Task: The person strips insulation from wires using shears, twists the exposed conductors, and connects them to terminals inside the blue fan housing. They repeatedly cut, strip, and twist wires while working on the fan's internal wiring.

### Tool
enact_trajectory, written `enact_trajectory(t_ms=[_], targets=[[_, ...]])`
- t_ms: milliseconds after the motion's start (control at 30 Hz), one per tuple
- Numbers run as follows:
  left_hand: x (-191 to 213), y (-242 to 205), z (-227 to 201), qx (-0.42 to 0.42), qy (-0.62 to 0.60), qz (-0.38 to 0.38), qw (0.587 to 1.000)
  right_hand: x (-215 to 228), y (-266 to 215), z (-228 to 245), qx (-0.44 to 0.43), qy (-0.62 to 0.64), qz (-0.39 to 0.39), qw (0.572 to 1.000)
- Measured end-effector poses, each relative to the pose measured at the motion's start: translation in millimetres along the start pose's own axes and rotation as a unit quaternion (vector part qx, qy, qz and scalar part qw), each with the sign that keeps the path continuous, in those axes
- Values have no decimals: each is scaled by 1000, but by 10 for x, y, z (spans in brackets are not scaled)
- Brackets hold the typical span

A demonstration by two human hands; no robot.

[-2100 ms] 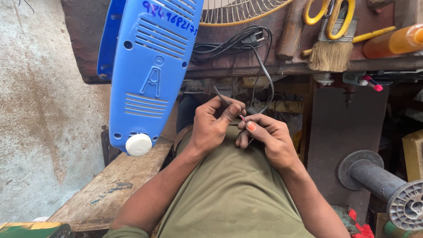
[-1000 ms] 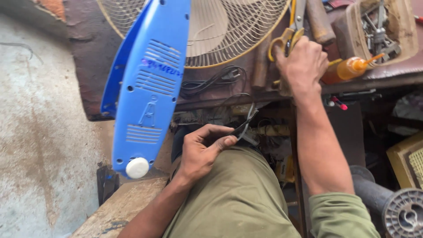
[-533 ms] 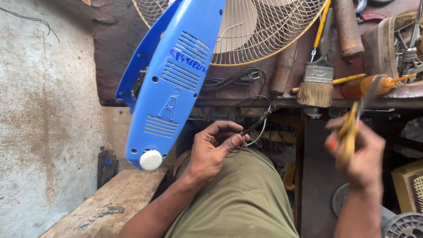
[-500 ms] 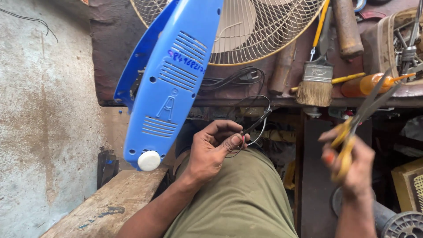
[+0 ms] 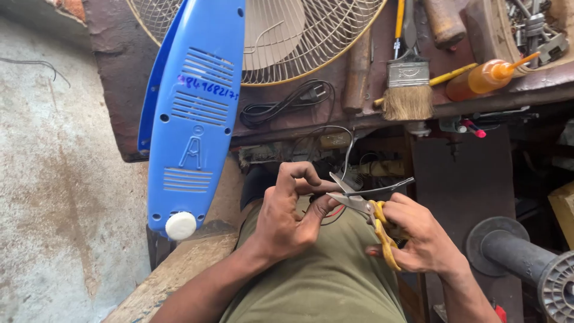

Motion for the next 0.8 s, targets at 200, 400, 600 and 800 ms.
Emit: enact_trajectory(t_ms=[200,400,600,800], targets=[[93,-35,5,-34,36,-8,999,-69,4,-49,77,71,40,994],[163,-26,69,15,-15,31,999,-69,-66,-66,69,172,79,979],[166,2,128,54,-40,84,994,-90,-217,-124,27,285,107,952],[51,-18,311,150,-189,130,962,-162,-473,-318,-18,336,129,933]])
Point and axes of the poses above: each hand's wrist, its own y-axis towards the middle knuckle, its own x-axis out of the back of the hand, z = x × y, the point moved 2 cm from there along y, towards the middle knuckle, and after that the axes turned 3 degrees about y, right-handed, at the moved point
